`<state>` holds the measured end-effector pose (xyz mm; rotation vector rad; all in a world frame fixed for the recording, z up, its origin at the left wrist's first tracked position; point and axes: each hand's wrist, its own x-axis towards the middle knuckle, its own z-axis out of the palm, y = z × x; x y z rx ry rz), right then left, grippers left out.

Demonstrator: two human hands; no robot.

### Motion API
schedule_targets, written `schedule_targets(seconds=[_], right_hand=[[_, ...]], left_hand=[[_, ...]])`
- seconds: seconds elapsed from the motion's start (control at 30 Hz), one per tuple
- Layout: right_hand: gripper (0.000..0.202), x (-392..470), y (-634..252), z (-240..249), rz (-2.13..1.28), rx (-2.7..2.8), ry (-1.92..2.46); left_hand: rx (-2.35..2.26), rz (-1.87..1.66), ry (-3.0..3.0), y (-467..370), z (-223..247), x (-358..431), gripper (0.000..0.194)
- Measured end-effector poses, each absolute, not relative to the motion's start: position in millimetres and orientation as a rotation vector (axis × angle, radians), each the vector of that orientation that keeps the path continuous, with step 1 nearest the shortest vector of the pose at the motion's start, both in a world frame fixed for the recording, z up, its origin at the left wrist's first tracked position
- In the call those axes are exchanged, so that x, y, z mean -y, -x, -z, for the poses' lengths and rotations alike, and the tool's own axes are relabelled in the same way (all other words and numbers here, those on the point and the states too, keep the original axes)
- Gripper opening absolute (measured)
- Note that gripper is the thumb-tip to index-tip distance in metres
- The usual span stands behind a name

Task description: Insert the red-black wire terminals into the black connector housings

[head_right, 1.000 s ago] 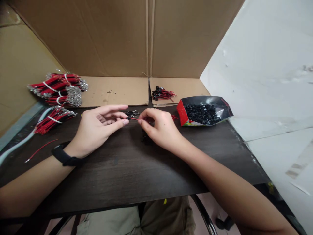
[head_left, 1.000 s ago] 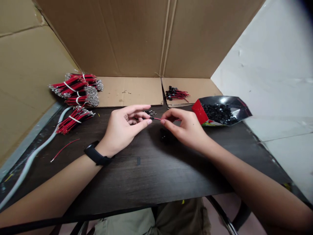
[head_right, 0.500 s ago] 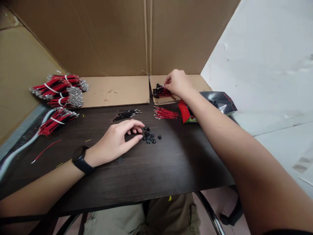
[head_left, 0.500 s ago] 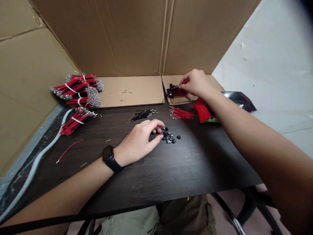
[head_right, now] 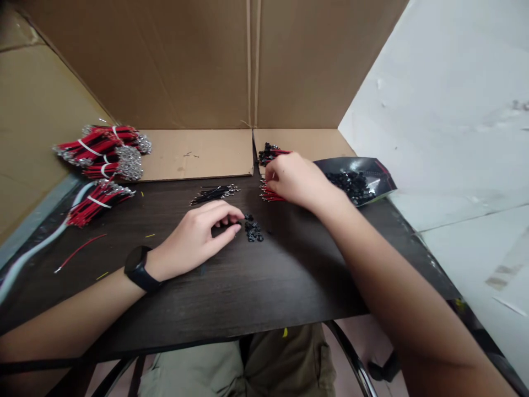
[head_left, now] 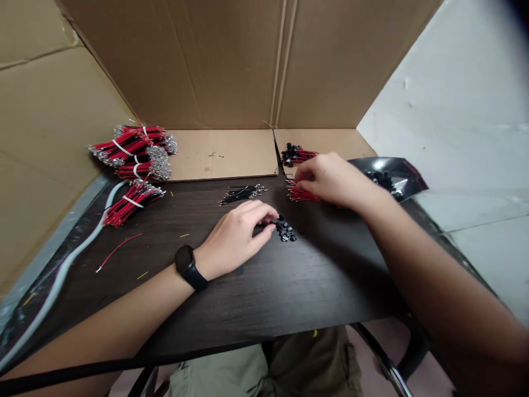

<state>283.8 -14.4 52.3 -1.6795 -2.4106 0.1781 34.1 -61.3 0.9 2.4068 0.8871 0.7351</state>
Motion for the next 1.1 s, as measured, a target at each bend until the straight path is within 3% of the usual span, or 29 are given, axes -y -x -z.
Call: schedule_targets(seconds=[0.13,0.33,0.57,0.83,1.0,1.1], right_hand=[[0.020,31,-280,-20,-0.001,2.387,1.720],[0.017,24,-289,2,-0.121,2.231,1.655],[0.013,26,-291,-5,-0.128,2.173,1.580],[0.013,30,-283,-5,-0.139,2.026,1.422],[0.015,32,-277,-7,-0.226,1.912,1.340],[0.007,40,-263,-10,-0.510,1.754,1.283]], left_hand=[[-1.084,-0.903,-2.194,-25,-5,46,0.014],[-1.361,-1.115,-1.975,1,-3,16,0.009],[-1.487,-0.813,-2.572,7,-5,16,0.026],[-1.539,-0.569,-2.683,6,-3,17,0.025],[-1.517,-0.748,-2.582,5,-4,17,0.020],[-1.392,-0.998,-2.239,-5,-9,24,0.016]])
